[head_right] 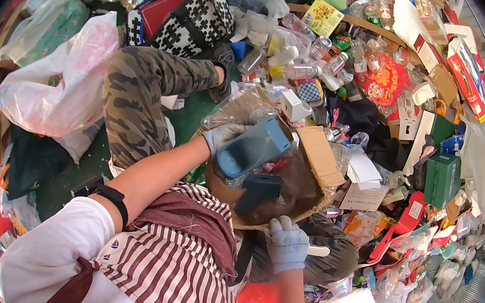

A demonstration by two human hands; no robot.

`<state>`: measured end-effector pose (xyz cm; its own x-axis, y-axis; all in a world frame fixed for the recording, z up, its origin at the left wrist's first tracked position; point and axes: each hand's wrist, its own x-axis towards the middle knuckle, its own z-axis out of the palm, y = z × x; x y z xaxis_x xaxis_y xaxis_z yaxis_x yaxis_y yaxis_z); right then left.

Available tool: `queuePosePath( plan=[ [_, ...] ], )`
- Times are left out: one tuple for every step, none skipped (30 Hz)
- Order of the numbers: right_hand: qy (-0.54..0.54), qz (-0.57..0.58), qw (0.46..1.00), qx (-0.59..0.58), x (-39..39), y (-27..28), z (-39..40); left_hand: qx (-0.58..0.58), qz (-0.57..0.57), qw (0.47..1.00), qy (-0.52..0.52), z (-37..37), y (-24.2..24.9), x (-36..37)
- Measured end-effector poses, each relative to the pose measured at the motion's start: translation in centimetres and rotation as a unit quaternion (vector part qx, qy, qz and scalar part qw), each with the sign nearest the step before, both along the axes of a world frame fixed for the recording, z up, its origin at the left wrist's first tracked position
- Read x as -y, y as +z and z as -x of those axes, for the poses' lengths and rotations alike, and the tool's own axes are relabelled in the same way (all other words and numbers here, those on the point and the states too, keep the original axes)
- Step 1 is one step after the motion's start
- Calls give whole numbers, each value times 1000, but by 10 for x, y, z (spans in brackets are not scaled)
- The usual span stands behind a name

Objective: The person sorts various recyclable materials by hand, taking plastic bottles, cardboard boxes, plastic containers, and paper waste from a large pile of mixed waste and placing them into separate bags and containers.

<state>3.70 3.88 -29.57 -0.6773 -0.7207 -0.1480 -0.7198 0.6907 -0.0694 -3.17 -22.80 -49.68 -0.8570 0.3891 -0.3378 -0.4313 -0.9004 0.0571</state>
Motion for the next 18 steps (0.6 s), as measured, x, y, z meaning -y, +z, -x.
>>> queuePosePath(
  plan=[
    [-2,0,1000,-1,1,0,0,34,-46,998,-19,2,2,-1],
    [1,-8,1000,3,2,0,-1,32,-45,998,-21,5,3,-2],
    [4,-17,1000,7,4,0,-1,29,-52,998,-17,9,3,-2],
    [3,-17,1000,5,4,-1,-2,26,-60,998,-13,14,3,-3],
    [7,-19,1000,-1,4,-3,-2,24,-60,998,-13,20,4,-4],
    [12,-22,1000,-8,4,-5,-3,29,-45,998,28,28,6,-5],
    [14,-23,1000,-11,5,-5,-3,33,-31,997,69,37,6,-7],
    [12,-22,1000,-10,5,-5,-4,-11,6,996,89,50,1,-8],
    [10,-21,1000,-9,6,-5,-4,-14,4,996,91,63,8,-8],
    [6,-23,1000,-8,7,-5,-4,-18,34,993,112,74,23,-6],
    [6,-25,1000,-9,7,-5,-3,-21,63,989,132,84,37,-3],
    [5,-31,999,-11,8,-6,-3,-9,71,985,157,92,57,1],
    [1,-39,999,-9,7,-7,-5,6,79,980,180,98,77,6],
    [-8,-30,999,-13,9,-8,-6,52,81,975,200,105,85,16],
    [-10,-31,999,-8,11,-7,-7,99,82,967,218,106,91,22],
    [-14,-38,999,-2,13,-7,-7,153,194,943,221,100,101,23],
    [-16,-42,999,2,13,-8,-6,200,305,904,222,97,112,24],
    [-19,-42,999,3,12,-10,-5,168,475,794,340,89,119,14]
  ],
)
